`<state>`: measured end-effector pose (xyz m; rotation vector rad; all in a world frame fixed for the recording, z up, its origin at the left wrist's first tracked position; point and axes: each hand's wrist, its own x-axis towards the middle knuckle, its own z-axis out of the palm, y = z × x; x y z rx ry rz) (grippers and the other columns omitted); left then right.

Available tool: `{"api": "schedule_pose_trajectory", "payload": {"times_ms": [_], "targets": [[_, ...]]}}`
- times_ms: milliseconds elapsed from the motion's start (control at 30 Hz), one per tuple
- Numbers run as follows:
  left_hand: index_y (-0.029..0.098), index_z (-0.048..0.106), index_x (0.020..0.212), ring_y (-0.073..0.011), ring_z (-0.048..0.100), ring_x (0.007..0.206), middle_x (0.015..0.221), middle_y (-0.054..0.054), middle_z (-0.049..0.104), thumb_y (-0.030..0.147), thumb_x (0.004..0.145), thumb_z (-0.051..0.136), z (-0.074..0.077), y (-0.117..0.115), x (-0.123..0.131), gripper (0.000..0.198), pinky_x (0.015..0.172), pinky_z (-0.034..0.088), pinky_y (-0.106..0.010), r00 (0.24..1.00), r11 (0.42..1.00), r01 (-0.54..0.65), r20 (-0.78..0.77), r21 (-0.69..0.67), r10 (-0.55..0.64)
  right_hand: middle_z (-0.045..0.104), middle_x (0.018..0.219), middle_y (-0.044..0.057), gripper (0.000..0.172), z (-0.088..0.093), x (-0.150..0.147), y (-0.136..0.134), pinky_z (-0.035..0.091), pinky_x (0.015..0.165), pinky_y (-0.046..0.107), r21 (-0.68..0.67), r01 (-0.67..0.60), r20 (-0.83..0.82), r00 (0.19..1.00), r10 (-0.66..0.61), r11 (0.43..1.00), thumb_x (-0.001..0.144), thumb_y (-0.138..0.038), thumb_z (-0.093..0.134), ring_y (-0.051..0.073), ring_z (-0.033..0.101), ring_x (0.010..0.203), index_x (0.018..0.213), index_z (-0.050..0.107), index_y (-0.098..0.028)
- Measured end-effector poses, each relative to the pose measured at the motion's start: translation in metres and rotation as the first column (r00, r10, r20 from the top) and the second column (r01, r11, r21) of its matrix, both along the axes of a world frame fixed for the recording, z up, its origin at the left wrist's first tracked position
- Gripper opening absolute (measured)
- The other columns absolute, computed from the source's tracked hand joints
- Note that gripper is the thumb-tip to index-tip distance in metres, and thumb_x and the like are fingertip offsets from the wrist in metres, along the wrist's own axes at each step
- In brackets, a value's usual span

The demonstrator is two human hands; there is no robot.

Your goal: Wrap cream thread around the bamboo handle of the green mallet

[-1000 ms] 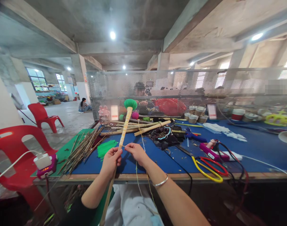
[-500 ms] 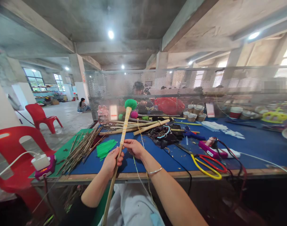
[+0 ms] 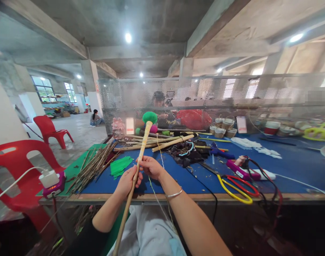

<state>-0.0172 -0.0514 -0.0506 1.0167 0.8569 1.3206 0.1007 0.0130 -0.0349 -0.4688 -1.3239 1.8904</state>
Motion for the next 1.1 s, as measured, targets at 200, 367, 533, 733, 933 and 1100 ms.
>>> {"api": "schedule_pose_trajectory", "payload": {"times_ms": [200, 367, 533, 733, 933, 1100], "targets": [[0.014, 0.053, 0.078, -0.0037, 0.041, 0.041, 0.057, 0.005, 0.052, 0.044, 0.059, 0.068, -0.008, 0.001, 0.012, 0.039, 0.04, 0.032, -0.016, 0.915, 0.916, -0.373, -0.102, 0.148, 0.389, 0.04, 0.041, -0.009, 0.028, -0.009, 0.001, 0.006, 0.013, 0.034, 0.016, 0.04, 0.116, 0.129, 0.984, -0.121, 0.992, 0.06, -0.03, 0.072, 0.001, 0.023, 0.031, 0.074, 0.055, -0.012], [0.013, 0.054, 0.073, -0.0046, 0.042, 0.041, 0.051, 0.005, 0.05, 0.041, 0.06, 0.069, -0.013, 0.004, 0.01, 0.034, 0.04, 0.033, -0.017, 0.929, 0.93, -0.338, -0.109, 0.148, 0.355, 0.038, 0.041, -0.01, 0.032, -0.006, 0.0, 0.003, 0.013, 0.035, 0.017, 0.013, 0.073, 0.127, 0.989, -0.074, 0.997, 0.061, -0.033, 0.072, 0.001, 0.023, 0.033, 0.079, 0.056, -0.012], [0.013, 0.055, 0.073, -0.0073, 0.05, 0.043, 0.057, 0.001, 0.057, 0.047, 0.063, 0.064, -0.012, 0.002, 0.002, 0.037, 0.043, 0.039, -0.019, 0.983, 0.981, -0.18, -0.016, 0.07, 0.181, 0.031, 0.039, -0.012, 0.033, -0.003, 0.002, 0.003, 0.005, 0.034, 0.018, 0.001, -0.022, 0.097, 0.995, 0.022, 1.0, 0.065, -0.036, 0.069, 0.002, 0.016, 0.033, 0.083, 0.055, -0.013], [0.015, 0.053, 0.066, -0.0074, 0.046, 0.042, 0.05, 0.003, 0.052, 0.046, 0.063, 0.063, -0.009, 0.008, 0.002, 0.033, 0.044, 0.036, -0.02, 0.979, 0.989, -0.137, -0.148, 0.054, 0.144, 0.039, 0.039, -0.01, 0.032, -0.007, 0.001, 0.006, 0.01, 0.034, 0.018, 0.06, 0.107, 0.157, 0.981, -0.115, 0.992, 0.059, -0.034, 0.072, 0.001, 0.02, 0.031, 0.07, 0.052, -0.013], [0.016, 0.054, 0.064, -0.0094, 0.045, 0.048, 0.054, 0.003, 0.053, 0.035, 0.057, 0.069, -0.005, 0.011, 0.0, 0.026, 0.048, 0.034, -0.021, 0.815, 0.898, -0.346, -0.387, 0.27, 0.431, 0.053, 0.056, -0.004, 0.034, -0.012, -0.004, 0.007, 0.031, 0.047, 0.018, 0.057, 0.104, 0.108, 0.988, -0.11, 0.993, 0.052, -0.03, 0.077, 0.005, 0.045, 0.047, 0.069, 0.053, -0.012], [0.017, 0.054, 0.057, -0.0088, 0.042, 0.044, 0.049, 0.003, 0.051, 0.039, 0.059, 0.067, -0.006, 0.01, -0.008, 0.026, 0.046, 0.031, -0.021, 0.765, 0.895, -0.322, -0.471, 0.309, 0.438, 0.052, 0.054, -0.004, 0.032, -0.013, -0.006, 0.008, 0.027, 0.045, 0.018, 0.103, 0.108, 0.146, 0.982, -0.122, 0.989, 0.054, -0.031, 0.076, 0.004, 0.041, 0.045, 0.067, 0.055, -0.011]]}}
